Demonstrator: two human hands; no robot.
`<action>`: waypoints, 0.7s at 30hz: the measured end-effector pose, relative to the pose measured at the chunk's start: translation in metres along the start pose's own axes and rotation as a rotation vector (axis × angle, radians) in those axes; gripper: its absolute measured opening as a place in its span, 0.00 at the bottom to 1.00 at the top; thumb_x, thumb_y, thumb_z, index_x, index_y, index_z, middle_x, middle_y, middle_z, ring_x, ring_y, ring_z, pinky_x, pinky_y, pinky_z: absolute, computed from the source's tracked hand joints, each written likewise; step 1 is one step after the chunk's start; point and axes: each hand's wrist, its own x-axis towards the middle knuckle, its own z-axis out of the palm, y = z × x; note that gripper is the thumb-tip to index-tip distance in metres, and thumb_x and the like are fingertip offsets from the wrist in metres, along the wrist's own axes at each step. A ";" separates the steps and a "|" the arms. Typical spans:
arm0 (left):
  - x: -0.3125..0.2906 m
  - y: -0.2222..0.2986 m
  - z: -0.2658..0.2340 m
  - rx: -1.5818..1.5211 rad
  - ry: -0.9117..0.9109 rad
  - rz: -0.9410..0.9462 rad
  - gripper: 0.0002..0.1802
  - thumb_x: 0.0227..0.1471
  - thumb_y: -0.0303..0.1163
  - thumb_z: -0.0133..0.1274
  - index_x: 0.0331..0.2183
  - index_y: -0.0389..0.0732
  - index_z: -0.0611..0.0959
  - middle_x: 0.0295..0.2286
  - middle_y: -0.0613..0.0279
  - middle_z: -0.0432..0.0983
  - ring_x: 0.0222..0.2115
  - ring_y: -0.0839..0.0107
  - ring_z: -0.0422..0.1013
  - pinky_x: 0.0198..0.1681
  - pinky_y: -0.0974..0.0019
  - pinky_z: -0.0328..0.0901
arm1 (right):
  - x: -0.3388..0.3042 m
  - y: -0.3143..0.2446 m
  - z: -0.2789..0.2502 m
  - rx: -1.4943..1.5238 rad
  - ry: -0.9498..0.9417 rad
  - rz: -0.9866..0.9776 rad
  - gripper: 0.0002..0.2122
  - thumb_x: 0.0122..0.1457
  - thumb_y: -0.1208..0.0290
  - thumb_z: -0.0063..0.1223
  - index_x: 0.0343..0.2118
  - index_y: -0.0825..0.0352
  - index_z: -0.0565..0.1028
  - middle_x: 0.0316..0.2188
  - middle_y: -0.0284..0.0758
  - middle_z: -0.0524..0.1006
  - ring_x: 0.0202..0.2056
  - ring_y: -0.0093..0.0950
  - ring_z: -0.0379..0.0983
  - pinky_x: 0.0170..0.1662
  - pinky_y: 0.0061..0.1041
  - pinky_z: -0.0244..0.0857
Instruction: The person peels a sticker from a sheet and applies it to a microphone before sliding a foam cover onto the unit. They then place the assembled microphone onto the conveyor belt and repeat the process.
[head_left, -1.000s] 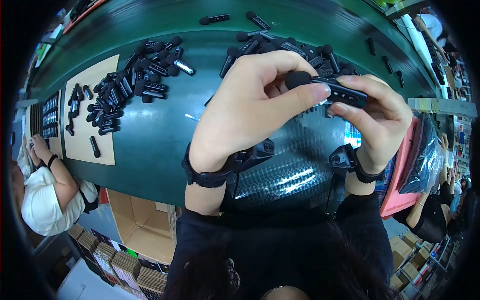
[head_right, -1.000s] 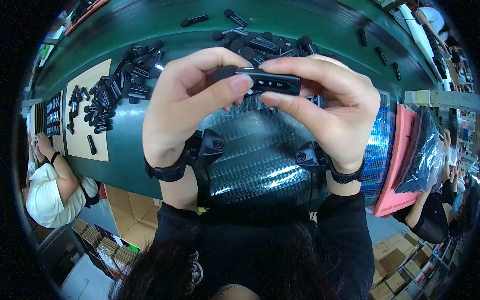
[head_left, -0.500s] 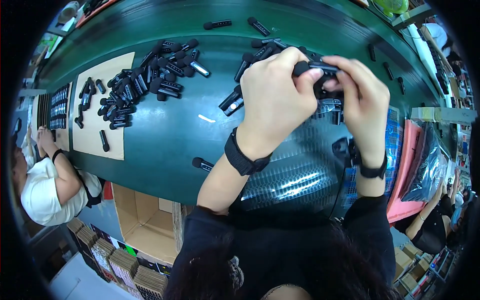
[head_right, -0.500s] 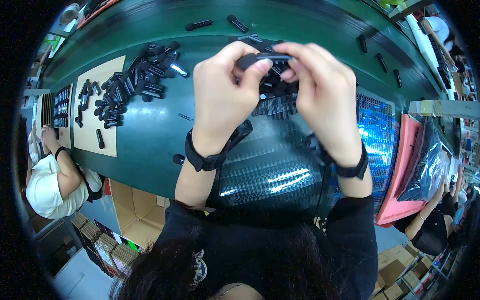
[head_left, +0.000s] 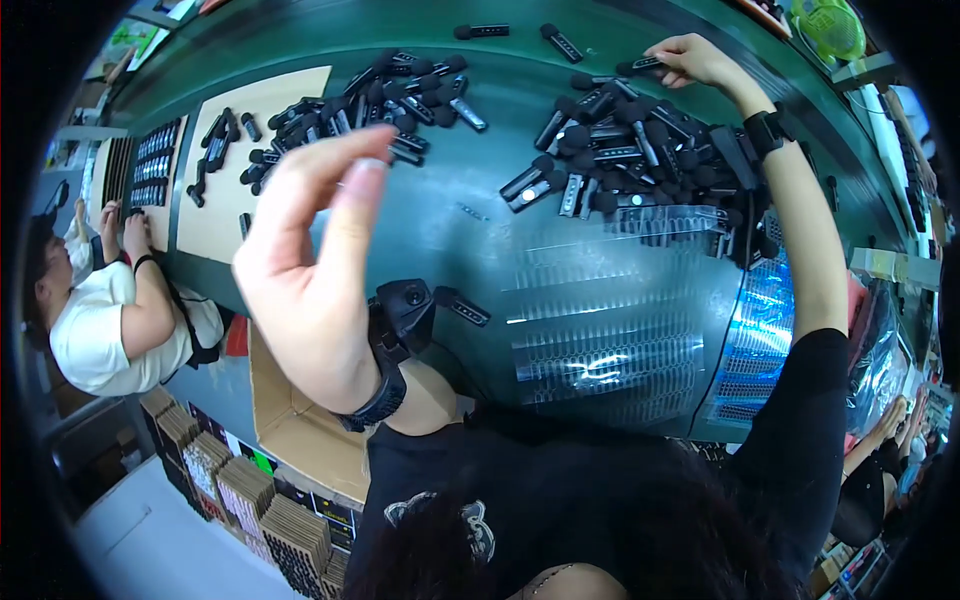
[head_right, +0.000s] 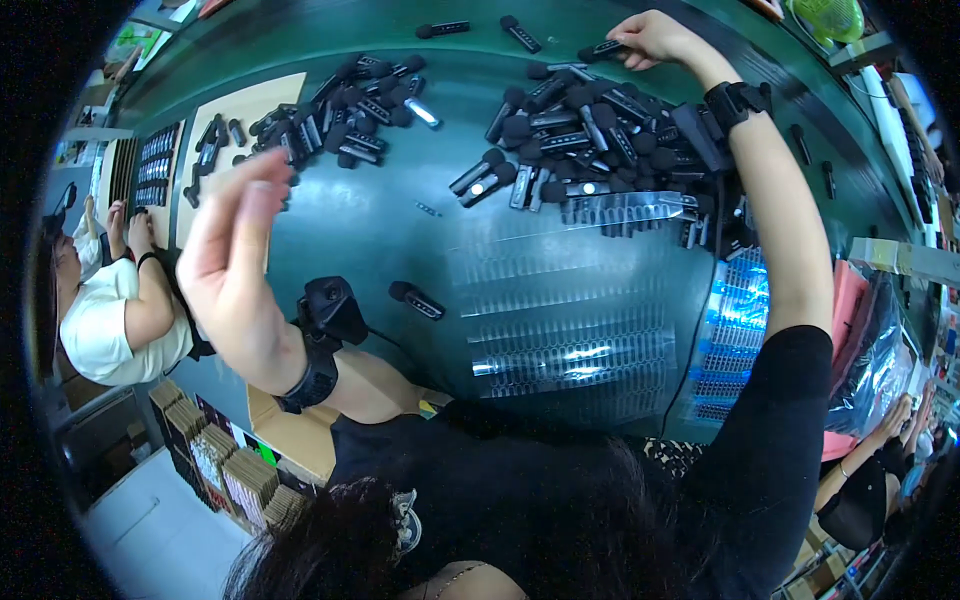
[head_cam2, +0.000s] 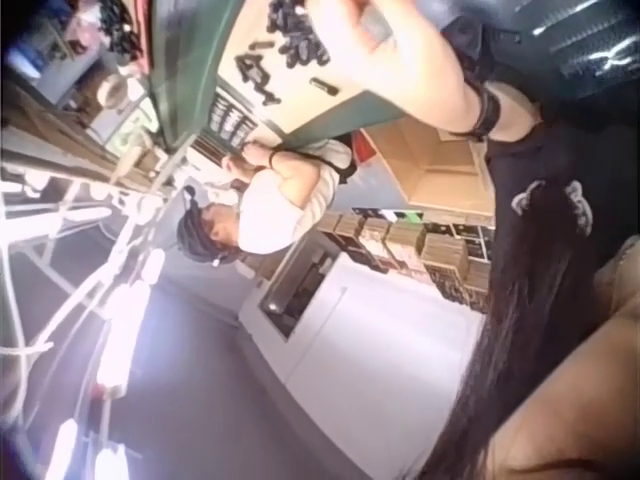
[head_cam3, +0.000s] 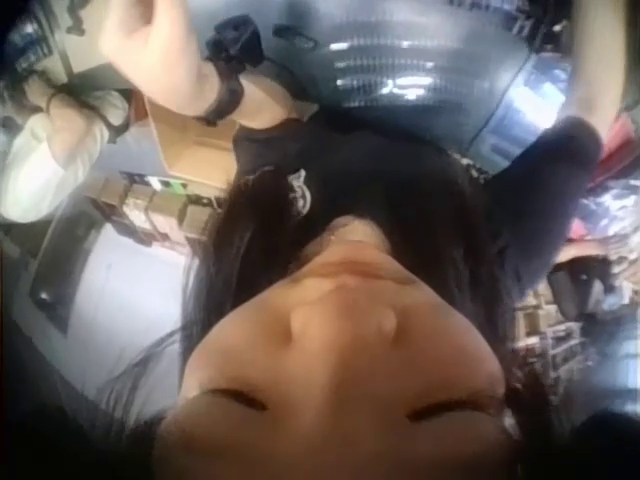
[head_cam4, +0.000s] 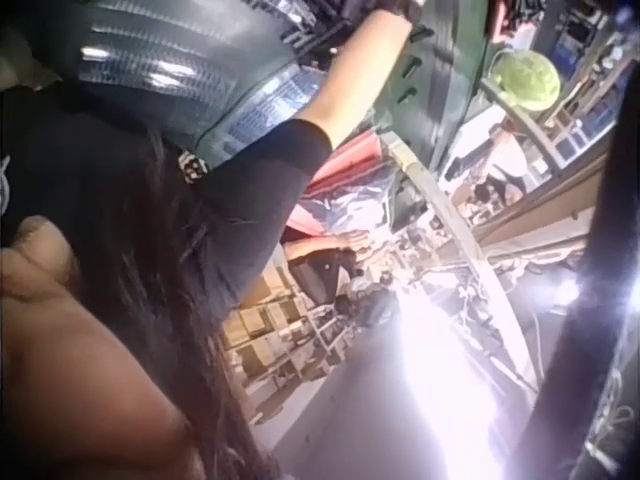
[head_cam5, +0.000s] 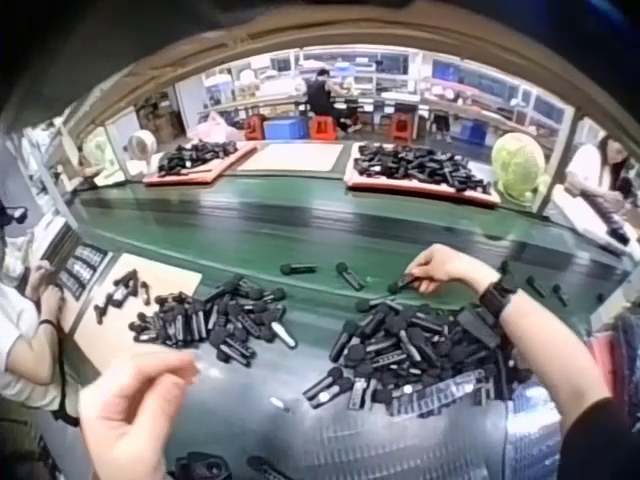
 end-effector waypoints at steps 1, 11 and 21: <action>-0.001 -0.005 -0.004 0.151 -0.118 0.020 0.08 0.40 0.25 0.52 0.29 0.36 0.78 0.25 0.61 0.72 0.26 0.73 0.68 0.31 0.75 0.61 | 0.003 0.005 -0.002 -0.056 -0.029 -0.007 0.13 0.54 0.68 0.44 0.40 0.68 0.70 0.26 0.32 0.73 0.27 0.19 0.70 0.30 0.17 0.65; -0.023 -0.117 0.023 0.804 -0.501 0.041 0.07 0.31 0.26 0.56 0.20 0.37 0.77 0.22 0.58 0.71 0.26 0.61 0.68 0.28 0.65 0.63 | 0.018 -0.008 -0.011 -0.450 0.019 -0.296 0.21 0.48 0.58 0.51 0.41 0.68 0.69 0.36 0.38 0.71 0.34 0.28 0.68 0.41 0.23 0.61; -0.029 -0.132 0.034 0.845 -0.427 0.035 0.10 0.28 0.28 0.60 0.19 0.36 0.76 0.19 0.56 0.71 0.19 0.62 0.69 0.24 0.66 0.64 | 0.055 -0.118 0.036 -0.391 -0.008 0.071 0.20 0.45 0.60 0.54 0.39 0.69 0.70 0.38 0.39 0.70 0.30 0.28 0.68 0.38 0.25 0.63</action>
